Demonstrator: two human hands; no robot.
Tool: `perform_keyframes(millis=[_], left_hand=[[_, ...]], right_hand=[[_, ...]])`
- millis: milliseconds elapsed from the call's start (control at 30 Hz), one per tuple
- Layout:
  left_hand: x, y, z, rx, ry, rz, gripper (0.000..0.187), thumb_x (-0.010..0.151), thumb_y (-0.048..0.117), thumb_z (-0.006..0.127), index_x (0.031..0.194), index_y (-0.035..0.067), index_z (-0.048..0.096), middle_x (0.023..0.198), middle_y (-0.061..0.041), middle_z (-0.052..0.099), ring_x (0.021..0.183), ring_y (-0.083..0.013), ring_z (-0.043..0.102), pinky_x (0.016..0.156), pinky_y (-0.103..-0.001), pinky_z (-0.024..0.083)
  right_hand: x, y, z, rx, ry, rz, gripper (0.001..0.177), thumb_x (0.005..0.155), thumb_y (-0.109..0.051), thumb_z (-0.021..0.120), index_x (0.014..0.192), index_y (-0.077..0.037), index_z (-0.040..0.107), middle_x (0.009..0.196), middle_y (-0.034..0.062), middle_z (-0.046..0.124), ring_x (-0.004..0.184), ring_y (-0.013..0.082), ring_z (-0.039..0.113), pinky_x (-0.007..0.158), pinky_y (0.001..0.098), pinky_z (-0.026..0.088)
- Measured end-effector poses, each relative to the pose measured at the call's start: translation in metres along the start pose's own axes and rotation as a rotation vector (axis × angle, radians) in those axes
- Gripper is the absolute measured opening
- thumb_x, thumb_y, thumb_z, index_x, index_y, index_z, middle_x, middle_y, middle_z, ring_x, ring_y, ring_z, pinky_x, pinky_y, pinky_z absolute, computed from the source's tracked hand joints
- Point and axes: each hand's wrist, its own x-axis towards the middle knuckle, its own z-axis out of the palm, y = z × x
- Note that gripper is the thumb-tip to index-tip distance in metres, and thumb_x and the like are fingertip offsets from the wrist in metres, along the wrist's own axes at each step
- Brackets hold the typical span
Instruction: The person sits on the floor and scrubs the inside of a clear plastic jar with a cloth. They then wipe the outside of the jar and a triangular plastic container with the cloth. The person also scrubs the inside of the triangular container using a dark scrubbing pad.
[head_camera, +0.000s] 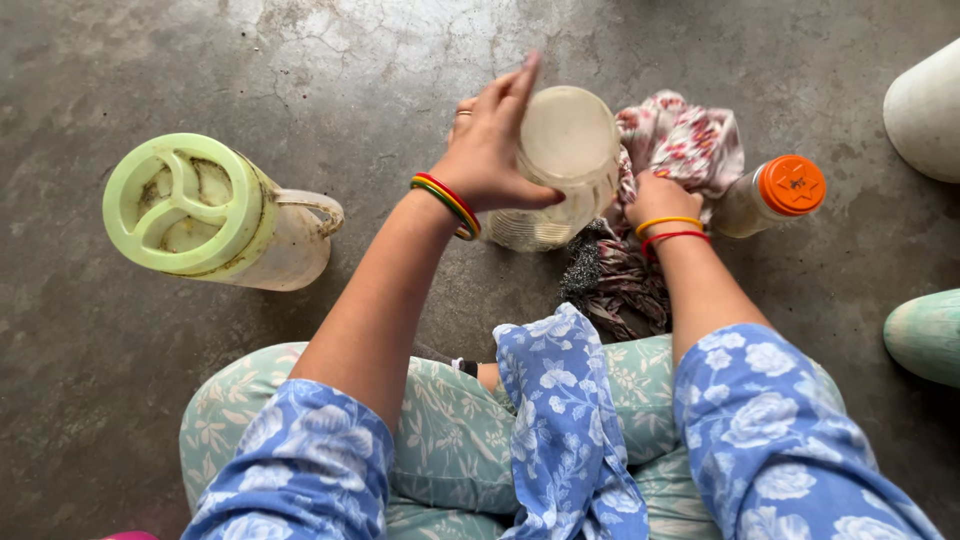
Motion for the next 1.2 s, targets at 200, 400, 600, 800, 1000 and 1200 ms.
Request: perform_keyframes(millis=[200, 400, 600, 800, 1000, 1200], left_hand=[[-0.009, 0.013, -0.013, 0.094, -0.142, -0.256, 0.135, 0.044, 0.071, 0.088, 0.159, 0.030, 0.031, 0.161, -0.013, 0.029, 0.147, -0.0443, 0.026, 0.122, -0.058, 0.024], [-0.015, 0.007, -0.002, -0.108, -0.144, -0.146, 0.144, 0.041, 0.068, 0.090, 0.160, 0.023, 0.022, 0.161, -0.012, 0.030, 0.148, -0.0354, 0.033, 0.119, -0.068, 0.012], [-0.021, -0.004, 0.010, -0.452, -0.031, -0.163, 0.139, 0.038, 0.067, 0.088, 0.153, 0.012, 0.031, 0.150, -0.012, 0.050, 0.139, -0.0284, 0.055, 0.122, -0.045, 0.046], [-0.010, -0.008, 0.020, -0.209, -0.009, -0.150, 0.143, 0.045, 0.064, 0.094, 0.156, 0.009, 0.024, 0.151, -0.022, 0.033, 0.140, -0.0443, 0.038, 0.117, -0.051, 0.037], [-0.020, 0.000, 0.028, -0.230, 0.094, -0.138, 0.137, 0.046, 0.061, 0.094, 0.160, 0.020, 0.029, 0.152, -0.022, 0.035, 0.143, -0.0467, 0.037, 0.118, -0.056, 0.036], [-0.022, -0.003, 0.029, -0.136, 0.037, -0.242, 0.145, 0.041, 0.063, 0.096, 0.156, 0.014, 0.021, 0.150, -0.023, 0.035, 0.139, -0.0419, 0.037, 0.116, -0.048, 0.036]], right_hand=[[-0.028, 0.016, -0.097, 0.886, 0.661, -0.353, 0.015, 0.099, -0.016, 0.069, 0.094, -0.002, 0.067, 0.088, 0.0144, 0.068, 0.077, 0.0188, 0.060, 0.072, 0.0326, 0.048], [-0.126, -0.052, -0.165, 0.421, 0.824, -1.070, 0.039, 0.082, -0.022, 0.077, 0.114, -0.002, 0.071, 0.122, 0.0151, 0.064, 0.118, 0.0303, 0.055, 0.100, 0.0476, 0.050], [-0.148, -0.138, -0.143, 0.133, 0.577, -0.851, 0.059, 0.102, -0.055, 0.061, 0.140, -0.010, 0.055, 0.146, 0.0153, 0.053, 0.124, 0.0392, 0.051, 0.097, 0.0565, 0.044], [-0.104, -0.151, -0.153, 0.090, 0.523, -0.644, 0.046, 0.104, -0.049, 0.050, 0.131, -0.014, 0.061, 0.124, 0.0163, 0.060, 0.114, 0.0419, 0.054, 0.095, 0.0570, 0.043], [-0.063, -0.156, -0.170, 0.376, 0.252, -0.285, 0.038, 0.105, -0.039, 0.044, 0.127, -0.013, 0.060, 0.119, 0.0189, 0.066, 0.113, 0.0401, 0.059, 0.099, 0.0524, 0.045], [-0.134, -0.160, -0.145, 0.088, 0.523, -0.732, 0.034, 0.104, -0.029, 0.051, 0.128, -0.010, 0.067, 0.137, 0.0152, 0.065, 0.130, 0.0367, 0.057, 0.107, 0.0512, 0.042]])
